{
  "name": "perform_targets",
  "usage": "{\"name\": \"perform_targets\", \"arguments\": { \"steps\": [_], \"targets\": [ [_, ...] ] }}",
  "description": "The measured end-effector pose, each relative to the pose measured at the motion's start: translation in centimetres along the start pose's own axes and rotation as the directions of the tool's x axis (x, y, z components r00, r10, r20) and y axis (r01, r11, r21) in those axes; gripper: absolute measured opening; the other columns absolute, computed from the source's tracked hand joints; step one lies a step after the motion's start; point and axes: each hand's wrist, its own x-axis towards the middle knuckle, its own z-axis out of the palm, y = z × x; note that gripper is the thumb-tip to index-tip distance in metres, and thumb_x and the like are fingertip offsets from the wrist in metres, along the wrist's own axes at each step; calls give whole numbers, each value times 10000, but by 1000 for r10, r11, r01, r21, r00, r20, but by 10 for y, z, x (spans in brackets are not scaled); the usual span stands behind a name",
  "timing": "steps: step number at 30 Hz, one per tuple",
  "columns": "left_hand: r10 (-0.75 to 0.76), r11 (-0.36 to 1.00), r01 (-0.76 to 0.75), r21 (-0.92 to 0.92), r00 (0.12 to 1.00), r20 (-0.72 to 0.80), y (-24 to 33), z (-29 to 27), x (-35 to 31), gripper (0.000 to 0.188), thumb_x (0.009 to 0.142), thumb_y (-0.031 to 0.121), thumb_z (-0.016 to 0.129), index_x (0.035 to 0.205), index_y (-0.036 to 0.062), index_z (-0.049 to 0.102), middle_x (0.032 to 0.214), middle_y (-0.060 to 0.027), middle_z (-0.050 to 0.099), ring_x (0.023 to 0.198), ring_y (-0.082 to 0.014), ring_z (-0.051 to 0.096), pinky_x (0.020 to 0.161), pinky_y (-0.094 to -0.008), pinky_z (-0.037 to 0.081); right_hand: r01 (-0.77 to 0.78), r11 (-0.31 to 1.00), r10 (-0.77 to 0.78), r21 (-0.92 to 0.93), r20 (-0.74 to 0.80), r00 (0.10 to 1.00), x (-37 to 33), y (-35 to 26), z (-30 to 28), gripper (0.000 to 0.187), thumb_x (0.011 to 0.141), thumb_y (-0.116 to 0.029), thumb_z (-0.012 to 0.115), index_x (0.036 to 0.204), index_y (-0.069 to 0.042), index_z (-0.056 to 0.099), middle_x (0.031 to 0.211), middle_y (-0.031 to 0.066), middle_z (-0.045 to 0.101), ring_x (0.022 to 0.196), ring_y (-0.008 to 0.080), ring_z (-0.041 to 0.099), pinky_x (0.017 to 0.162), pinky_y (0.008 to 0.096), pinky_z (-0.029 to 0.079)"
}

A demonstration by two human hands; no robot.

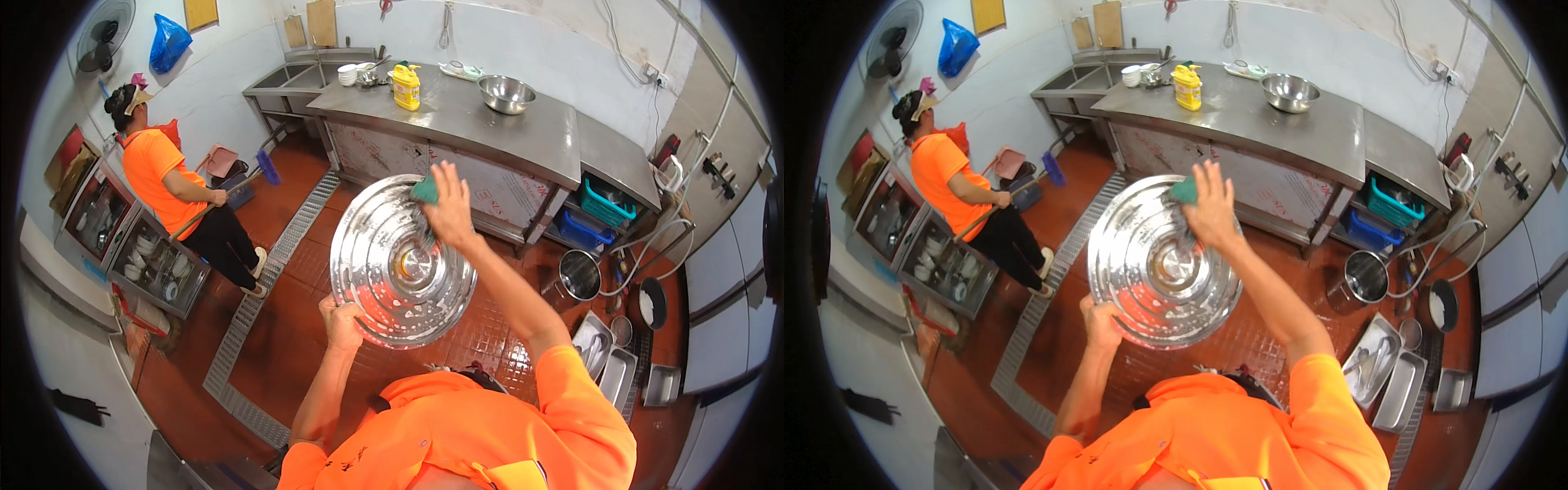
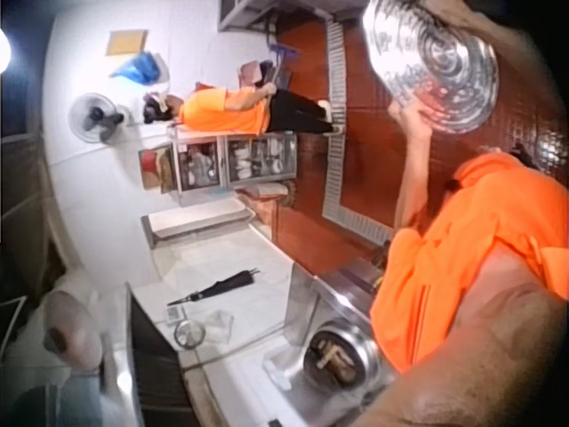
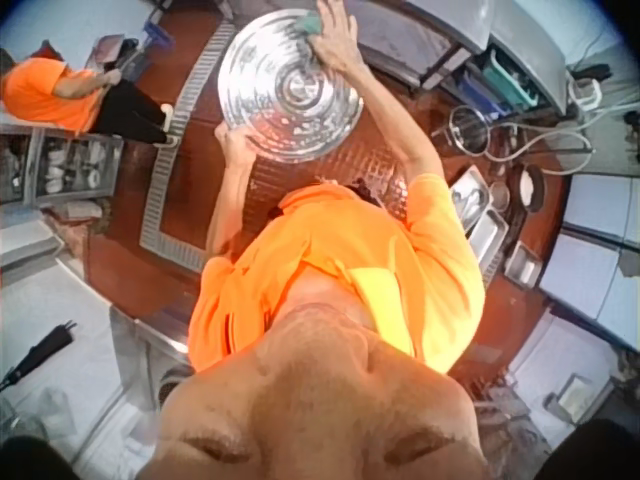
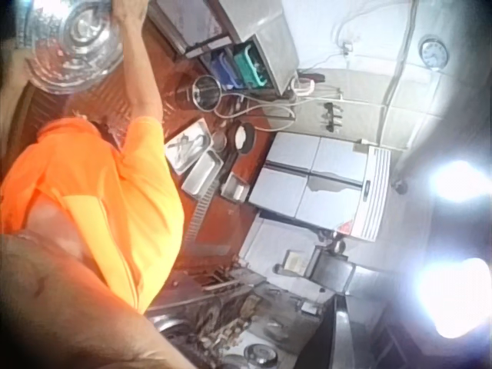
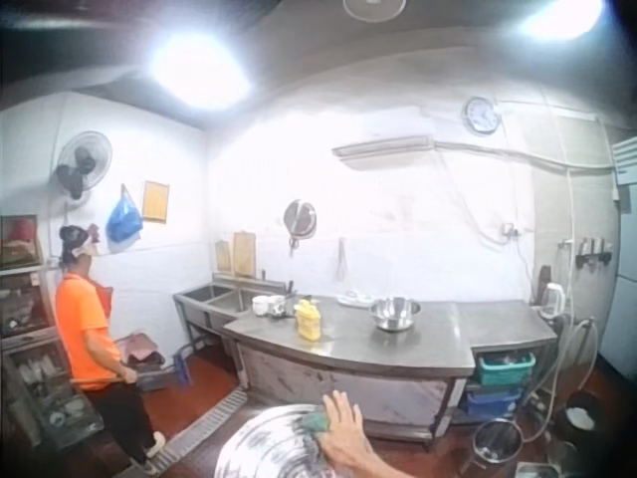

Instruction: The person scrubs a round metal lid with a green sponge, then moves to a sink to scrub a rectangular metal tray. The person uses the sponge to clean the surfaces of the utensils in a commercial kitchen setting.

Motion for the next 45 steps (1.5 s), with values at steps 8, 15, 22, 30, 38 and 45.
{"name": "perform_targets", "arguments": {
  "steps": [8,15,22,30,38,45],
  "targets": [
    [47,997,-50,67,998,33,0,-9,-6,272,571,-95,437,748,-34,634,707,-24,617,578,-90,520,555,-234,407,387,914,-387,122,-31,922,3,-67,-7,893,691,-251,730,1448,-70,290,1534,138,221,1444,297,134,1141,544,92],
    [71,997,-72,-2,985,-160,-7,-19,-3,283,566,-98,435,774,-55,622,720,-20,595,598,-113,526,582,-227,400,-203,867,272,456,-89,958,-30,49,52,549,812,-236,553,1303,-6,468,1333,173,490,1270,317,432,1058,414,319],
    [577,315,-708,633,672,465,35,-3,-9,321,622,-120,452,858,-62,661,800,-103,688,715,-222,675,644,-293,533,-399,-824,142,401,830,540,-79,88,27,572,888,-575,432,1062,-56,599,1250,345,434,1124,640,379,913,766,324],
    [142,-373,-927,50,-4,990,75,21,3,59,753,58,661,801,24,660,848,-89,690,875,-255,691,892,-384,514,-558,-524,24,644,666,746,-92,97,18,382,744,-12,600,1124,26,593,1022,141,667,882,236,665,827,363,552],
    [641,514,-661,546,719,268,49,4,1,559,809,55,560,1343,-31,418,1354,-217,461,1243,-322,472,1045,-386,376,-347,-452,271,822,497,824,-91,82,21,385,698,-10,540,1075,43,598,940,116,666,780,202,658,732,305,555],
    [-75,990,77,-120,997,23,25,-15,6,424,789,26,577,1205,-40,529,1107,-120,621,984,-210,619,855,-330,501,-422,-162,197,892,448,872,-72,84,-12,390,666,22,544,1048,51,613,879,86,648,726,153,628,661,265,520]
  ]
}}
